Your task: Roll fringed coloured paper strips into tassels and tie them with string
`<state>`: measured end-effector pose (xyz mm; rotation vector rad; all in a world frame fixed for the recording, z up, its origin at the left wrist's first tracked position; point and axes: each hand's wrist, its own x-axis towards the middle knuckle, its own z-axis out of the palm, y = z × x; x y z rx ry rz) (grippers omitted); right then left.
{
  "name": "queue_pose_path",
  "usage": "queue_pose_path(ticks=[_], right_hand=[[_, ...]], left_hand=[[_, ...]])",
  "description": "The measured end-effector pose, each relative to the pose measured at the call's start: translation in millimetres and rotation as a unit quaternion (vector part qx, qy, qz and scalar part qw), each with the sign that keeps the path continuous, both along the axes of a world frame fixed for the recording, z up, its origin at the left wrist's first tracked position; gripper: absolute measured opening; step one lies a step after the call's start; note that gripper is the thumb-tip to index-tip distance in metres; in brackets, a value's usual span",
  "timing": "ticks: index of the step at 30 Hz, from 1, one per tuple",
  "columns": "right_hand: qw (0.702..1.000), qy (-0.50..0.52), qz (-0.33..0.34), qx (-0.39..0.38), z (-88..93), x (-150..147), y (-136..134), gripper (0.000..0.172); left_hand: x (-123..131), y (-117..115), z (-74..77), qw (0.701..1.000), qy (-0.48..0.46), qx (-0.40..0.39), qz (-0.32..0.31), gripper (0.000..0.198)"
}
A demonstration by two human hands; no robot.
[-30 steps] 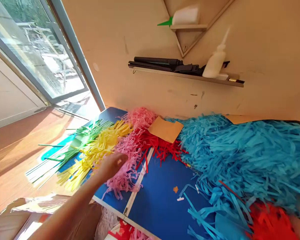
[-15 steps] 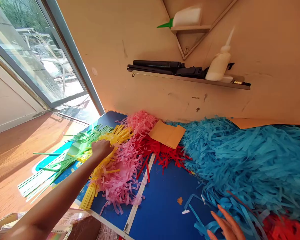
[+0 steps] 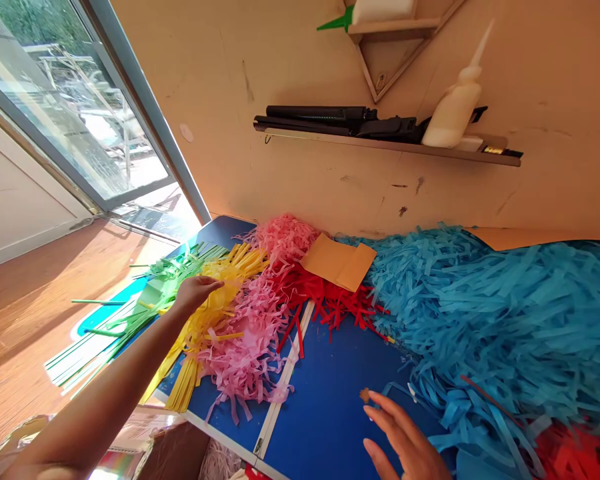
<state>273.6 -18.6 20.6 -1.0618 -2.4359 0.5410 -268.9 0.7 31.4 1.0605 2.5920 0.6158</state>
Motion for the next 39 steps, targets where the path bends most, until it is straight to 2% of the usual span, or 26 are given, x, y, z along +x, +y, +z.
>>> queue_pose_path(ticks=[5, 7, 9, 11, 13, 15, 20, 26, 30, 33, 36, 39], right_hand=[[0.987, 0.012, 0.120, -0.110, 44.8, -95.9, 11.0, 0.029], [0.972, 0.036, 0.172, -0.157, 54.5, -137.6, 21.5, 0.026], [0.961, 0.055, 0.187, -0.194, 55.2, -177.3, 34.1, 0.021], [0.962, 0.057, 0.171, -0.205, 49.9, -212.9, 44.4, 0.016], [0.964, 0.060, 0.166, -0.200, 43.1, -241.5, 48.6, 0.014], [0.959, 0.065, 0.194, -0.198, 37.6, -260.7, 46.9, 0.014], [0.944, 0.052, 0.250, -0.210, 28.0, -270.1, 39.3, 0.017], [0.949, 0.041, 0.207, -0.233, 15.7, -275.1, 48.2, 0.014], [0.939, 0.087, 0.186, -0.274, 8.3, -296.0, 53.7, 0.011], [0.932, 0.114, 0.165, -0.302, 4.1, -309.7, 55.6, 0.012], [0.929, 0.126, 0.166, -0.307, 2.3, -315.3, 55.0, 0.013], [0.923, 0.137, 0.172, -0.315, 0.4, -315.2, 54.2, 0.012]], left_hand=[[-2.5, -12.5, -1.9, 0.999, -0.003, 0.037, 0.004, 0.048], [-2.0, -16.2, 0.5, 0.999, 0.017, 0.033, -0.001, 0.049], [1.9, -17.2, 3.9, 0.999, 0.046, 0.020, -0.011, 0.047], [10.6, -14.5, 6.7, 0.996, 0.084, -0.001, -0.026, 0.043], [22.5, -8.0, 7.8, 0.991, 0.123, -0.026, -0.052, 0.040], [33.8, 0.2, 7.3, 0.983, 0.153, -0.057, -0.081, 0.038], [38.2, 9.4, 5.2, 0.964, 0.178, -0.144, -0.132, 0.031], [22.9, -0.3, 5.3, 0.948, 0.162, -0.233, -0.143, 0.029], [23.3, -5.2, 5.1, 0.947, 0.150, -0.242, -0.146, 0.030], [27.5, -8.3, 4.3, 0.949, 0.150, -0.219, -0.172, 0.029], [29.8, -9.9, 1.8, 0.949, 0.157, -0.202, -0.185, 0.026], [25.3, -9.6, -1.6, 0.951, 0.147, -0.215, -0.168, 0.027]])
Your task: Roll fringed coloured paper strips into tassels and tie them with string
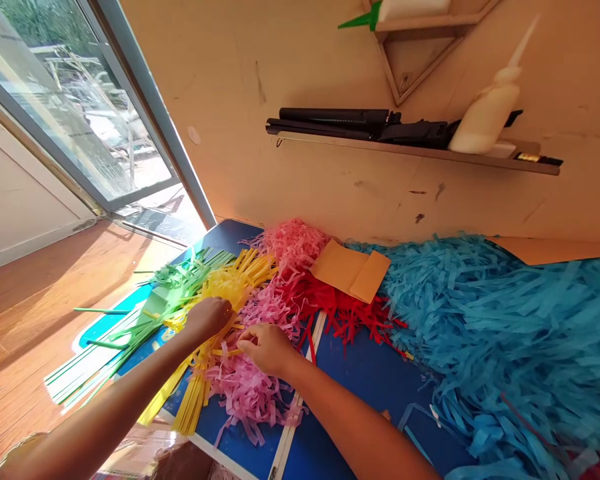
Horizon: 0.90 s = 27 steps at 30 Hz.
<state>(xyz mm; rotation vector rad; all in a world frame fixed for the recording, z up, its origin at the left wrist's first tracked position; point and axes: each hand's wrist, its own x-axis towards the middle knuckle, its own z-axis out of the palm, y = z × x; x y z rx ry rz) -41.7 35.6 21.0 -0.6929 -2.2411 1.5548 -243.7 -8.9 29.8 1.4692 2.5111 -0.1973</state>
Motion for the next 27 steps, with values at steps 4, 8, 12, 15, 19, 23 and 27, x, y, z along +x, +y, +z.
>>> queue_pose_path(ticks=[4, 8, 12, 15, 19, 23, 27], right_hand=[[1.000, 0.002, -0.011, -0.022, -6.3, -2.5, 2.4, 0.013], [0.999, -0.001, -0.023, -0.042, -12.2, -13.3, 5.2, 0.014], [0.998, 0.001, -0.034, -0.051, -15.1, -25.2, 6.1, 0.014], [0.997, 0.001, -0.051, -0.059, -17.3, -32.3, 7.7, 0.013], [0.994, -0.004, -0.092, -0.066, -22.3, -48.0, 10.9, 0.012], [0.986, -0.015, -0.150, -0.071, -26.6, -82.4, 12.2, 0.014], [0.982, -0.013, -0.152, -0.116, -27.0, -117.0, 14.6, 0.014]], left_hand=[[-12.6, 0.1, -2.1, 0.999, -0.033, 0.000, 0.023, 0.028], [-20.6, -2.0, -2.4, 0.996, -0.071, 0.040, 0.029, 0.029], [-22.4, -5.7, -5.3, 0.991, -0.085, 0.095, 0.045, 0.021], [-23.6, -11.8, -8.4, 0.983, -0.092, 0.144, 0.065, 0.013], [-24.9, -22.0, -12.3, 0.965, -0.110, 0.220, 0.090, 0.018], [-22.4, -25.8, -14.5, 0.941, -0.163, 0.280, 0.094, 0.028], [-22.4, -26.7, -12.5, 0.920, -0.239, 0.299, 0.088, 0.037]])
